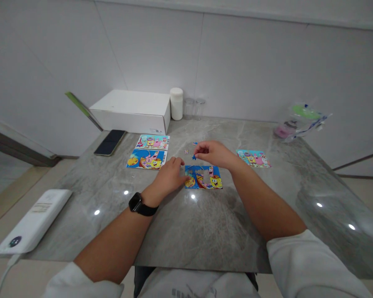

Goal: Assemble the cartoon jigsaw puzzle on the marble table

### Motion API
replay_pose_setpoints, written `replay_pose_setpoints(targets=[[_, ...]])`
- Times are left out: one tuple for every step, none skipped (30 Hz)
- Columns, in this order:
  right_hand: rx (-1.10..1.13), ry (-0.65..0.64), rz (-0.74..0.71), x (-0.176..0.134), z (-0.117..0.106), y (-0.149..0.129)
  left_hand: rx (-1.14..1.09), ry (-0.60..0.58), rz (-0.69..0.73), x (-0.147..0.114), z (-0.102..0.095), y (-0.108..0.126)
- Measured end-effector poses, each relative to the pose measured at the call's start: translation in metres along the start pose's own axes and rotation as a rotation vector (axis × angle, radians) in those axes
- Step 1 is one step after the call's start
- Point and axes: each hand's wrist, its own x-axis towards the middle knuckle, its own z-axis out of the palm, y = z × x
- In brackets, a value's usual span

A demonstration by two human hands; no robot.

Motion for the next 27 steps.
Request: replay_pose_setpoints(targets=[[-0.046,-0.007,0.009,0.0,0.007,0.002,0.011,-0.013,-0.008,0.0,0.0,0.0],[-0.099,-0.023,0.018,0.0,0.013,0.004,0.019,-0.024,-0.013,0.0,0.001,-0.001],[-0.149,-0.046,0.022,-0.001,0.02,0.007,0.026,-0.031,-0.015,0.0,0.001,-0.001],[-0.19,-0.072,0.024,-0.001,0.025,0.009,0.032,-0.037,-0.015,0.0,0.002,-0.001],[-0.219,-0.099,0.023,-0.002,0.03,0.011,0.039,-0.039,-0.013,0.0,0.002,-0.001],[-0.235,-0.121,0.021,-0.002,0.033,0.013,0.045,-0.038,-0.008,0.0,0.003,-0.001],[-0.242,-0.138,0.02,-0.003,0.036,0.014,0.051,-0.036,0.0,0.0,0.004,0.0],[-0.241,-0.149,0.023,-0.003,0.038,0.015,0.056,-0.035,0.008,0.0,0.004,0.0],[-0.237,-0.156,0.028,-0.003,0.04,0.015,0.06,-0.036,0.011,0.0,0.004,0.0],[-0.233,-0.161,0.035,-0.003,0.041,0.016,0.062,-0.039,0.012,0.0,0.005,0.0],[-0.23,-0.165,0.039,-0.003,0.043,0.016,0.065,-0.042,0.008,0.0,0.005,0.0],[-0.23,-0.168,0.042,-0.003,0.044,0.017,0.069,-0.047,0.004,0.0,0.005,0.001],[-0.235,-0.17,0.043,-0.003,0.045,0.018,0.075,-0.051,0.002,0.0,0.005,0.001],[-0.244,-0.172,0.041,-0.002,0.046,0.019,0.081,-0.052,0.002,0.0,0.004,0.001],[-0.256,-0.172,0.039,-0.002,0.047,0.02,0.087,-0.052,0.003,0.0,0.004,0.001],[-0.268,-0.17,0.037,-0.001,0.048,0.021,0.093,-0.053,0.004,0.0,0.004,0.002],[-0.279,-0.17,0.036,-0.001,0.049,0.021,0.097,-0.054,0.006,0.0,0.004,0.002],[-0.289,-0.171,0.039,-0.001,0.05,0.022,0.1,-0.056,0.008,0.0,0.003,0.003],[-0.298,-0.172,0.042,-0.001,0.05,0.022,0.101,-0.057,0.01,0.0,0.003,0.003],[-0.308,-0.173,0.047,-0.001,0.05,0.022,0.102,-0.059,0.011,-0.001,0.003,0.004],[-0.318,-0.174,0.051,-0.001,0.051,0.022,0.102,-0.06,0.011,-0.001,0.002,0.004],[-0.328,-0.175,0.055,-0.001,0.051,0.021,0.102,-0.06,0.012,-0.001,0.002,0.004],[-0.335,-0.174,0.059,-0.002,0.051,0.021,0.102,-0.061,0.011,-0.001,0.002,0.004],[-0.34,-0.173,0.061,-0.002,0.052,0.02,0.103,-0.061,0.011,-0.001,0.002,0.004],[-0.343,-0.174,0.064,-0.002,0.052,0.019,0.104,-0.062,0.013,-0.001,0.003,0.004],[-0.347,-0.173,0.066,-0.003,0.052,0.018,0.103,-0.061,0.015,-0.001,0.003,0.003],[-0.351,-0.17,0.068,-0.003,0.052,0.017,0.103,-0.058,0.017,-0.001,0.003,0.003]])
